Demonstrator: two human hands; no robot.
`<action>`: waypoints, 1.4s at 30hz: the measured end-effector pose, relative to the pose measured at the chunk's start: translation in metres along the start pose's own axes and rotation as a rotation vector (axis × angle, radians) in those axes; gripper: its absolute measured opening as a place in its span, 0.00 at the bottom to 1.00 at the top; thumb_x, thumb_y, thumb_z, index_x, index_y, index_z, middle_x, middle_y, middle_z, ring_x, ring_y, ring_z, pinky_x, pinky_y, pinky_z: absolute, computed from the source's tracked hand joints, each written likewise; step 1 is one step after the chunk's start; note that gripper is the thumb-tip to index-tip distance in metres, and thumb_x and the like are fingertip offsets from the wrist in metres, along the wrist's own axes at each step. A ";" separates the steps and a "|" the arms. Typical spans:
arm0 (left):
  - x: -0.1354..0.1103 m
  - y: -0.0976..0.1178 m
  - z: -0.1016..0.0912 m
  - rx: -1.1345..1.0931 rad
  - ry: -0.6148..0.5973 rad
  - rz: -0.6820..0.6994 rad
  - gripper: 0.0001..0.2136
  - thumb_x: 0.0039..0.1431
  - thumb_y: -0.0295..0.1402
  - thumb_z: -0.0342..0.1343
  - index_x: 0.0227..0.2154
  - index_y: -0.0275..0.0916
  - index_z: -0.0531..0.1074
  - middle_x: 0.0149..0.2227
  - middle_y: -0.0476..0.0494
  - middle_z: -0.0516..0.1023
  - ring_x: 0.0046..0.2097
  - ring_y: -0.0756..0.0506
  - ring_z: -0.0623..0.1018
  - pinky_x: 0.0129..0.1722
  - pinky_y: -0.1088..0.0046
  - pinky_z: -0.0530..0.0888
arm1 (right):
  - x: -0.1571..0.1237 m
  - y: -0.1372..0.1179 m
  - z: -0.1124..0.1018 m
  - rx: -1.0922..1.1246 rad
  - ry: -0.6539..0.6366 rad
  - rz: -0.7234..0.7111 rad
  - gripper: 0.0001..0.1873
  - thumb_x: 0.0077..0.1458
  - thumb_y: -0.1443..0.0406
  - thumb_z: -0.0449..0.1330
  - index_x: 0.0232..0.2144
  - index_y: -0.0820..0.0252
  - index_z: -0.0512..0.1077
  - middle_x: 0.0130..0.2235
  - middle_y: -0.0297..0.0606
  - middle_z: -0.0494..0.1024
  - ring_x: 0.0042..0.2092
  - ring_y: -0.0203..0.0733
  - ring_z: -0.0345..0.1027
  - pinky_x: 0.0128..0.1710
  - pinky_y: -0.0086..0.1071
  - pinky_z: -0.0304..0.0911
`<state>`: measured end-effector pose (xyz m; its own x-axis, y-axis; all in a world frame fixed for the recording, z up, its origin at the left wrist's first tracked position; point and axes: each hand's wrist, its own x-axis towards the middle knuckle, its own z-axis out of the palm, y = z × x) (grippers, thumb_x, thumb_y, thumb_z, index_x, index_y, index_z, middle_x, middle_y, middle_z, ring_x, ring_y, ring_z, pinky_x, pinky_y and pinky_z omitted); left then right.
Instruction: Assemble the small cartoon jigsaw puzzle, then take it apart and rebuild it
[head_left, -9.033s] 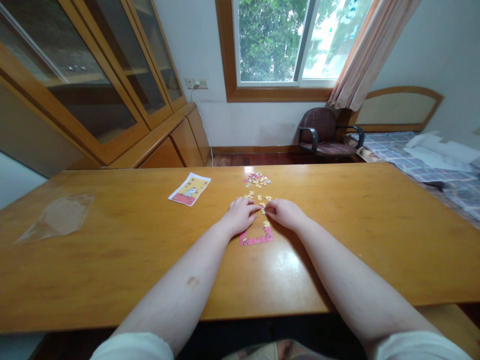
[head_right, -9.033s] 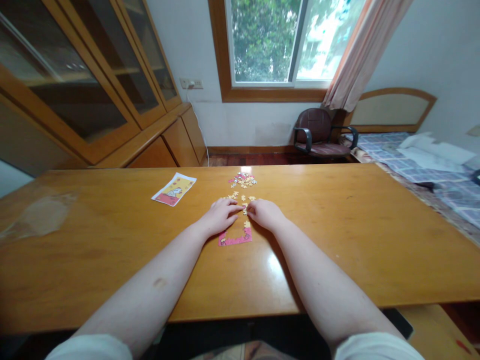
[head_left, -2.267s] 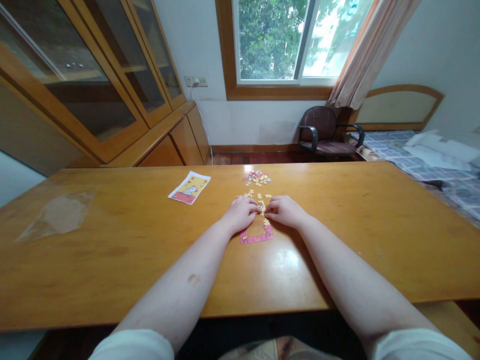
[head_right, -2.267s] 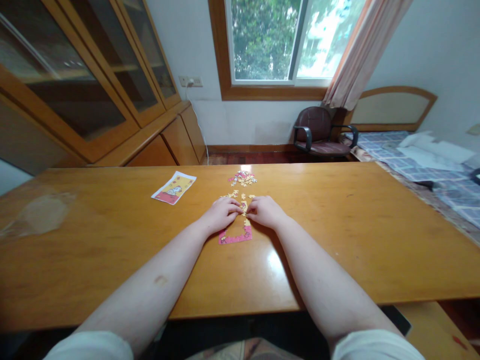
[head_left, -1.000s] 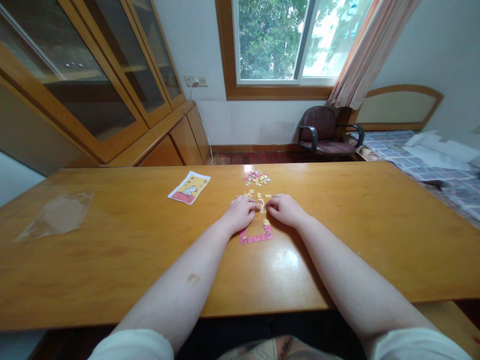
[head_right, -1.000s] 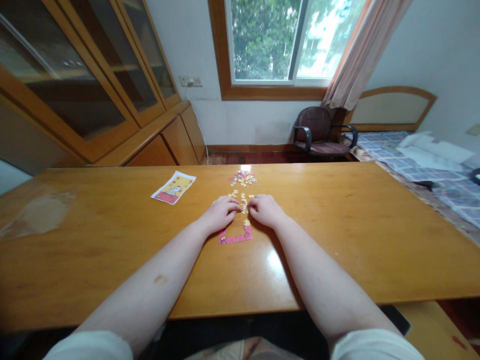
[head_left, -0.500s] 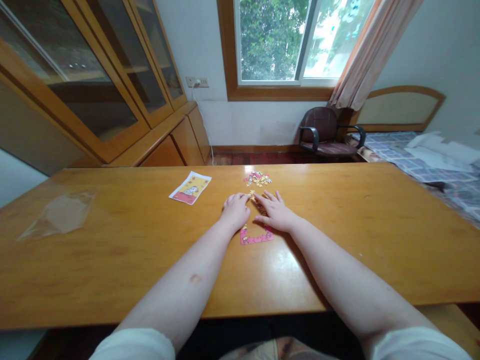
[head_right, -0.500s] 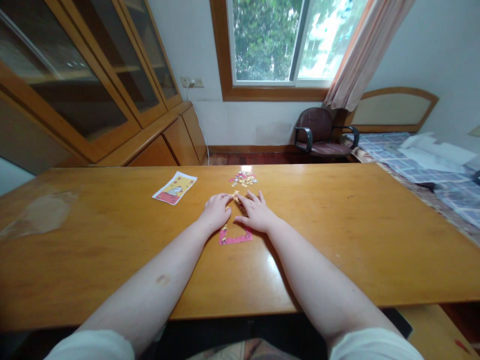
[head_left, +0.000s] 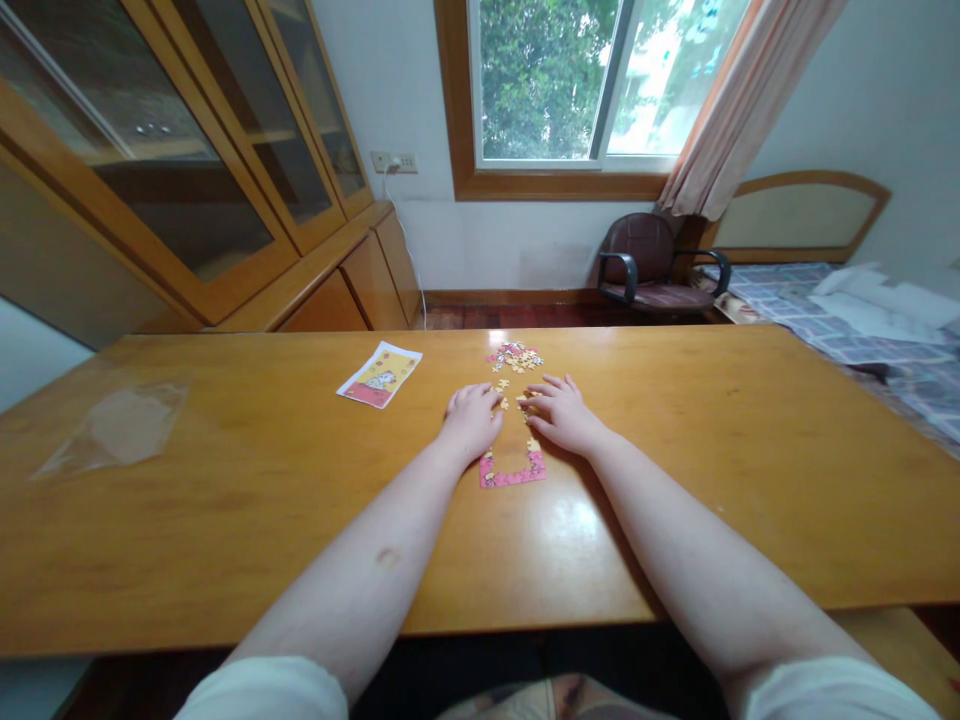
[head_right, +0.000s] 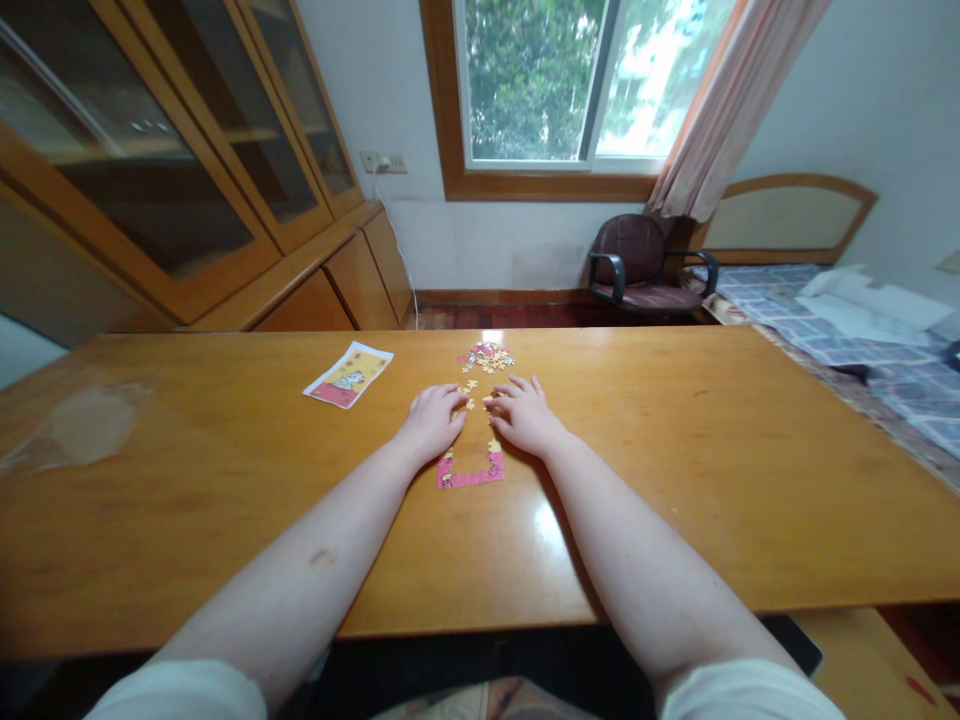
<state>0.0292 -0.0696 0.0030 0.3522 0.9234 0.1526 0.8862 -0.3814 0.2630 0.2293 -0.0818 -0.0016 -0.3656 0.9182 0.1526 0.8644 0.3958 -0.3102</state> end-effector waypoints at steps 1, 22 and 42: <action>0.000 0.000 -0.001 -0.018 0.007 0.016 0.14 0.59 0.34 0.50 0.46 0.43 0.73 0.53 0.44 0.73 0.54 0.41 0.69 0.56 0.62 0.63 | 0.000 0.000 0.000 -0.004 -0.003 0.008 0.18 0.56 0.60 0.58 0.50 0.51 0.73 0.58 0.38 0.67 0.63 0.54 0.48 0.62 0.58 0.35; 0.002 -0.003 -0.008 -0.076 0.077 -0.047 0.13 0.58 0.32 0.49 0.42 0.42 0.76 0.45 0.45 0.78 0.48 0.43 0.74 0.51 0.65 0.68 | 0.006 0.024 -0.004 -0.009 0.127 0.403 0.15 0.60 0.67 0.51 0.44 0.58 0.75 0.48 0.41 0.77 0.51 0.46 0.66 0.55 0.39 0.54; 0.004 -0.011 -0.007 -0.046 0.085 -0.191 0.15 0.59 0.30 0.46 0.44 0.43 0.75 0.47 0.44 0.77 0.49 0.41 0.73 0.51 0.63 0.69 | 0.004 0.038 -0.010 0.180 0.120 0.604 0.16 0.57 0.66 0.50 0.43 0.56 0.76 0.47 0.38 0.78 0.50 0.43 0.70 0.50 0.32 0.60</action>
<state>0.0190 -0.0619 0.0074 0.1509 0.9729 0.1751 0.9189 -0.2034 0.3381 0.2637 -0.0637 -0.0038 0.2179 0.9760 0.0026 0.8308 -0.1840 -0.5252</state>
